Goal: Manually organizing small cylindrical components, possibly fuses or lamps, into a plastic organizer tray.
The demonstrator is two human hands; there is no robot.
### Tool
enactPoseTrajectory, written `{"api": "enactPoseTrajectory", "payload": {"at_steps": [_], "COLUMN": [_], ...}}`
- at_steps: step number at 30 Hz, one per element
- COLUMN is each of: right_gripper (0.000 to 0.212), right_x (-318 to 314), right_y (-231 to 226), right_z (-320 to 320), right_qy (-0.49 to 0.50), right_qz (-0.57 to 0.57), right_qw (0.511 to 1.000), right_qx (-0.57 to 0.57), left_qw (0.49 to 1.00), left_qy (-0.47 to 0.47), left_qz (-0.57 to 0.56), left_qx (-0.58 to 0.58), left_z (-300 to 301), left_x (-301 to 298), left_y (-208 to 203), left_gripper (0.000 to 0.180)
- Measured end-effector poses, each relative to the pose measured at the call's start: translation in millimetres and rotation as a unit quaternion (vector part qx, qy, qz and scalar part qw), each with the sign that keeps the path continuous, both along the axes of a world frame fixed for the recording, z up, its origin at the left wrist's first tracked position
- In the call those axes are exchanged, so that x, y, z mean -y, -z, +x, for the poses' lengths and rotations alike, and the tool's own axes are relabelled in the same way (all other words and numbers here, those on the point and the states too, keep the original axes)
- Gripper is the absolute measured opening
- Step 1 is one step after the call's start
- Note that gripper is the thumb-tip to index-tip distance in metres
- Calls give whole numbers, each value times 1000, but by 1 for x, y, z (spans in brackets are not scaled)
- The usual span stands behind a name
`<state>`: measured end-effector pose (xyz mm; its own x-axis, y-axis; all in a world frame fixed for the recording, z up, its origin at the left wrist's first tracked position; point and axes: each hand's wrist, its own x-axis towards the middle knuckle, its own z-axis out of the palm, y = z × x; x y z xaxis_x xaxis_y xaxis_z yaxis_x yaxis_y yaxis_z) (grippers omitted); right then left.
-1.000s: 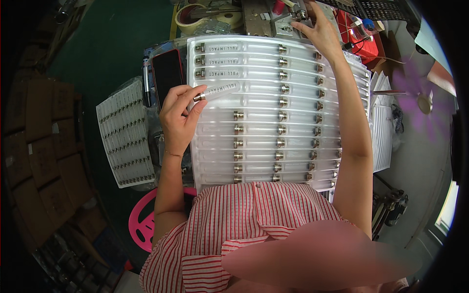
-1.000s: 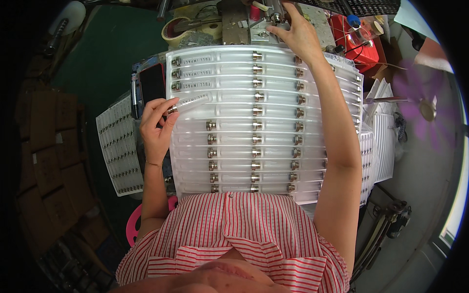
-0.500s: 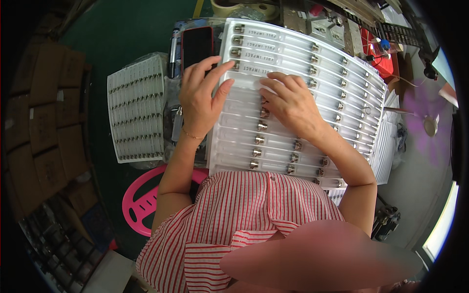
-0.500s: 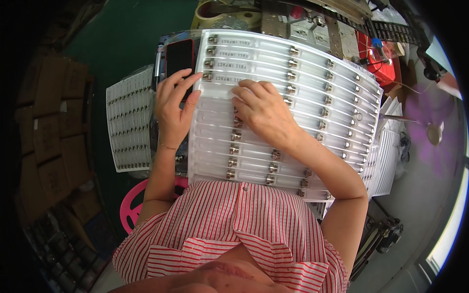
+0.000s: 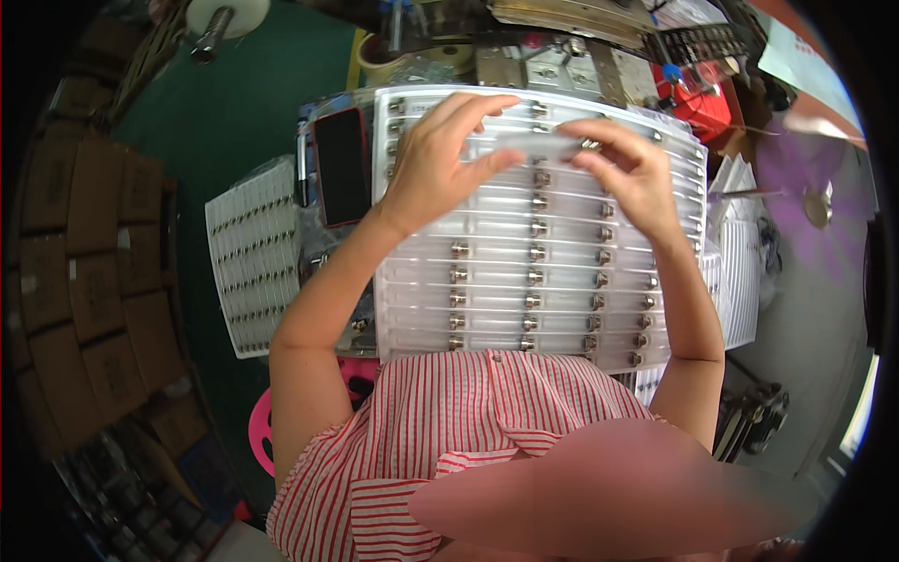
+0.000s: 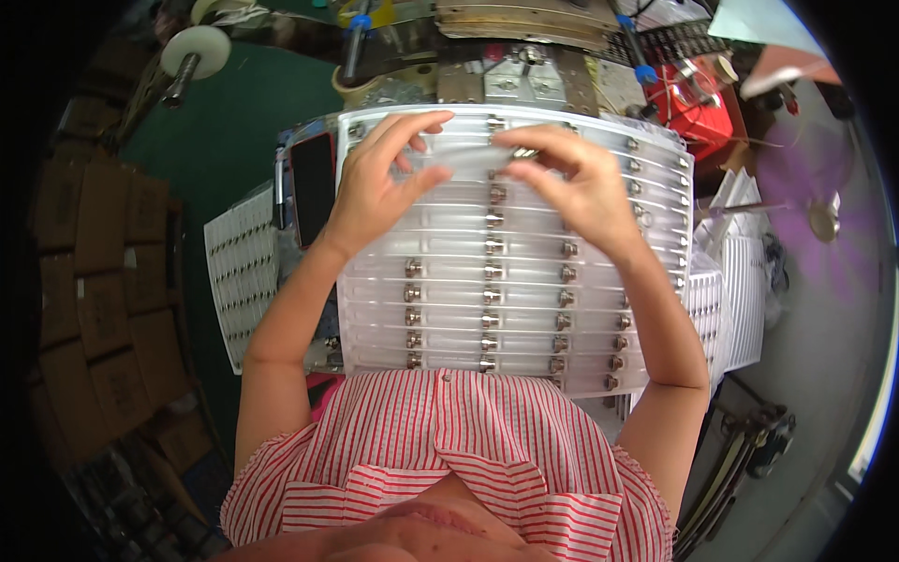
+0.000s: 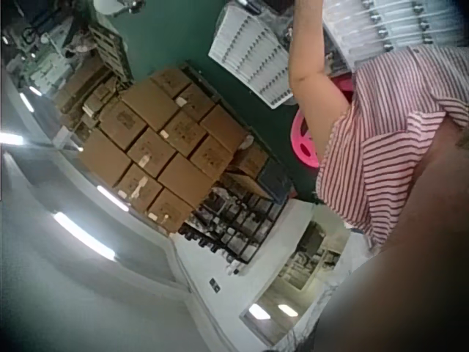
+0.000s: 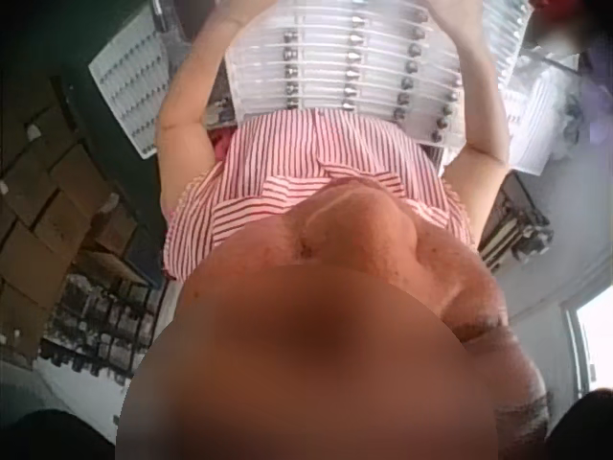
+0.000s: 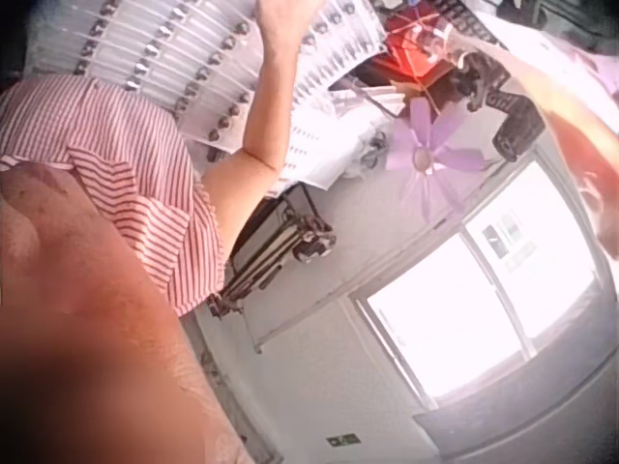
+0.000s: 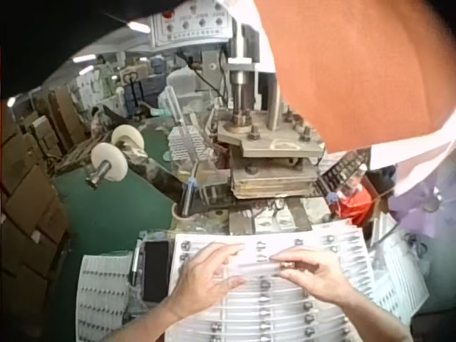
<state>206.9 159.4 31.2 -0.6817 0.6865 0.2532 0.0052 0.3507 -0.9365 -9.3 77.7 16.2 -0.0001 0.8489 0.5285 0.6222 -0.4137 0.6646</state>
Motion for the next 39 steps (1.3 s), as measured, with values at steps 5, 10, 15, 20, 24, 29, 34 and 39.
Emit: {"api": "enactPoseTrajectory", "payload": {"at_steps": [5, 10, 15, 20, 24, 29, 34, 39], "right_gripper": [30, 30, 32, 48, 61, 50, 54, 51], "right_x": [-49, -82, -93, -113, -115, -123, -122, -123], "right_y": [8, 10, 32, 48, 43, 51, 47, 51], "right_z": [63, 29, -20, -37, -39, -39, -36, -34], "right_qy": [247, 314, 264, 291, 280, 253, 247, 238], "right_qz": [65, 293, 407, 419, 243, 328, 247, 251], "right_qw": [964, 896, 864, 843, 892, 888, 911, 919], "right_qx": [68, 116, 132, 173, 257, 202, 220, 190], "left_qw": [938, 889, 965, 990, 984, 976, 978, 978], "left_qy": [-38, -80, -12, -81, -178, -214, -204, -206], "left_qz": [183, 232, 187, 83, 5, 12, 23, 16], "left_qx": [-294, -387, -185, -77, -6, 30, 37, 37], "left_z": [27, 35, 16, -14, -24, -28, -26, -25], "left_x": [-115, -144, -27, 58, 88, 93, 93, 93], "left_y": [18, 16, 13, 28, 30, 38, 36, 38], "left_gripper": [30, 24, 23, 27, 28, 29, 29, 30]}}
